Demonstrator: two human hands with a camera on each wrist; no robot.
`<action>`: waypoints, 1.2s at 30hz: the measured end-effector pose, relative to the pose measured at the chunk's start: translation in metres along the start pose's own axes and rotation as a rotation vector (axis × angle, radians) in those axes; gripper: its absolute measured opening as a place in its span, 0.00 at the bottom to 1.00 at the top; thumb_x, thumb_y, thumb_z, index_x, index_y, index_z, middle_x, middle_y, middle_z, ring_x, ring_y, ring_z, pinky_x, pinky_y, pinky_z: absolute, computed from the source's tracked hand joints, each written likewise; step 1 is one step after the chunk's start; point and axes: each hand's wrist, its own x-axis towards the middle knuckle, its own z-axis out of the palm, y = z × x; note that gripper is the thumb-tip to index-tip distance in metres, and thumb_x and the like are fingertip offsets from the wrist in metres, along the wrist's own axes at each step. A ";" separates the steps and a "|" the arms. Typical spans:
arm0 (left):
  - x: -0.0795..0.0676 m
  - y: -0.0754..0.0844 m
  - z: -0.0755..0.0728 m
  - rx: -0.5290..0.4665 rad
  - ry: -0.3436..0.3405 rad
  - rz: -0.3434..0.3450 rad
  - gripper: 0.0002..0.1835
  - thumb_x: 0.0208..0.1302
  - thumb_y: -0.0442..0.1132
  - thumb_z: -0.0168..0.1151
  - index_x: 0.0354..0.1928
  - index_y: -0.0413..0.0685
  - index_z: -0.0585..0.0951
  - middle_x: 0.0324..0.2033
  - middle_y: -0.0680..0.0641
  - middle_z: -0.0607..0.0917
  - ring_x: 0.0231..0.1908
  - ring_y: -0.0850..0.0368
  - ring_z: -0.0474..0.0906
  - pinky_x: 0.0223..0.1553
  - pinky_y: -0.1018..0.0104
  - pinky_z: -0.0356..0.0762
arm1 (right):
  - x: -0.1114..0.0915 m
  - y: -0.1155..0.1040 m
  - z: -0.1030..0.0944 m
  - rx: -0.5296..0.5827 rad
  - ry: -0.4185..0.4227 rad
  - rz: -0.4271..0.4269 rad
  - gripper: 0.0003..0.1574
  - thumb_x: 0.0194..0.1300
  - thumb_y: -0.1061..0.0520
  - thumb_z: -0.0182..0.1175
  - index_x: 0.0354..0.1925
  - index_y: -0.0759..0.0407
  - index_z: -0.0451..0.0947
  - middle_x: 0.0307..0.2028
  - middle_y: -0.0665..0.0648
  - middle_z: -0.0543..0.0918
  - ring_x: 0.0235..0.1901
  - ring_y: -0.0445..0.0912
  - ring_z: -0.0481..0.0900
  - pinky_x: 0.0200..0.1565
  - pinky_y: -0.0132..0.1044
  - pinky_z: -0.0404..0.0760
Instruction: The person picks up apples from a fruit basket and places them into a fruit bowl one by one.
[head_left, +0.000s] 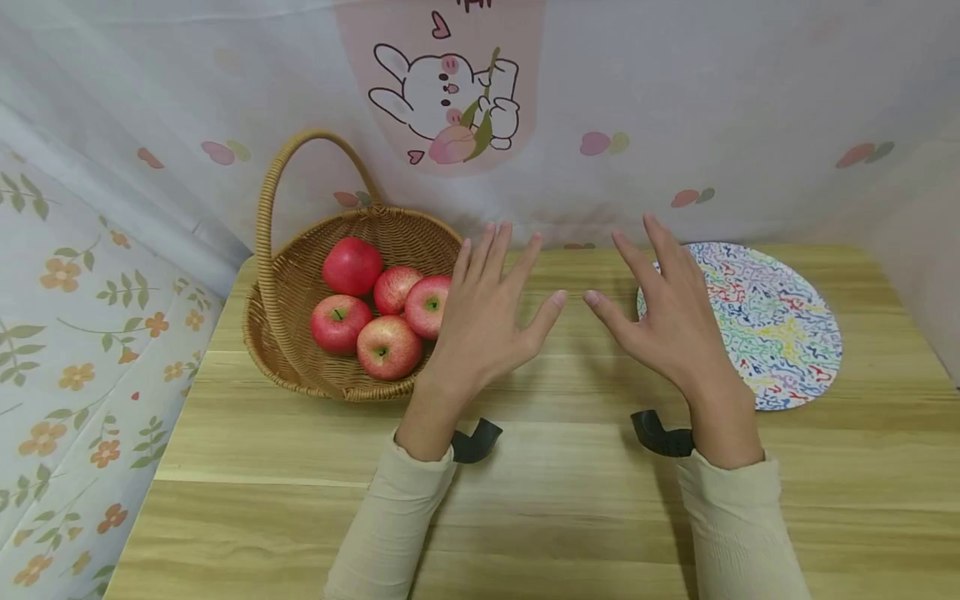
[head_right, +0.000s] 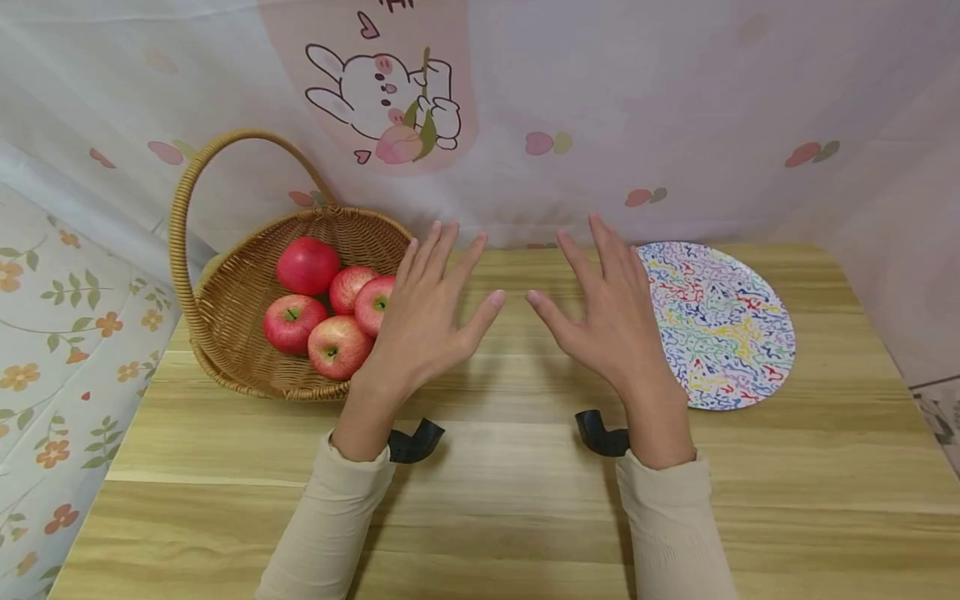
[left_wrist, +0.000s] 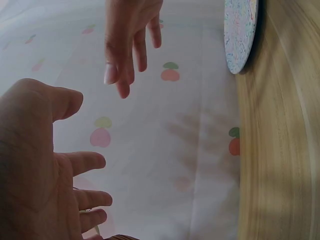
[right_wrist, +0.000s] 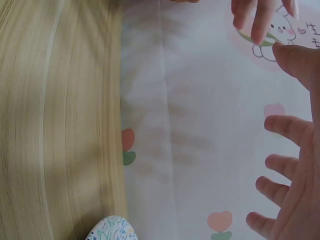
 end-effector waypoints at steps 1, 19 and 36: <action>0.000 0.000 0.000 -0.001 -0.002 -0.002 0.39 0.78 0.67 0.44 0.82 0.56 0.63 0.83 0.38 0.56 0.84 0.45 0.43 0.83 0.49 0.33 | 0.000 -0.001 0.000 0.001 -0.003 0.001 0.46 0.71 0.38 0.66 0.77 0.56 0.68 0.83 0.64 0.54 0.80 0.66 0.54 0.76 0.70 0.51; -0.004 0.000 -0.005 -0.003 0.056 0.029 0.38 0.78 0.66 0.45 0.81 0.57 0.64 0.82 0.41 0.59 0.84 0.46 0.45 0.82 0.48 0.31 | 0.002 -0.003 -0.002 0.039 -0.015 0.013 0.48 0.69 0.40 0.68 0.78 0.54 0.66 0.83 0.64 0.51 0.79 0.72 0.54 0.73 0.74 0.53; -0.065 0.013 -0.065 -0.167 0.406 0.290 0.31 0.69 0.49 0.65 0.71 0.45 0.77 0.72 0.41 0.76 0.76 0.45 0.68 0.79 0.46 0.56 | 0.003 -0.019 0.008 0.093 -0.084 -0.017 0.50 0.66 0.47 0.72 0.79 0.55 0.64 0.83 0.63 0.53 0.77 0.73 0.57 0.72 0.75 0.56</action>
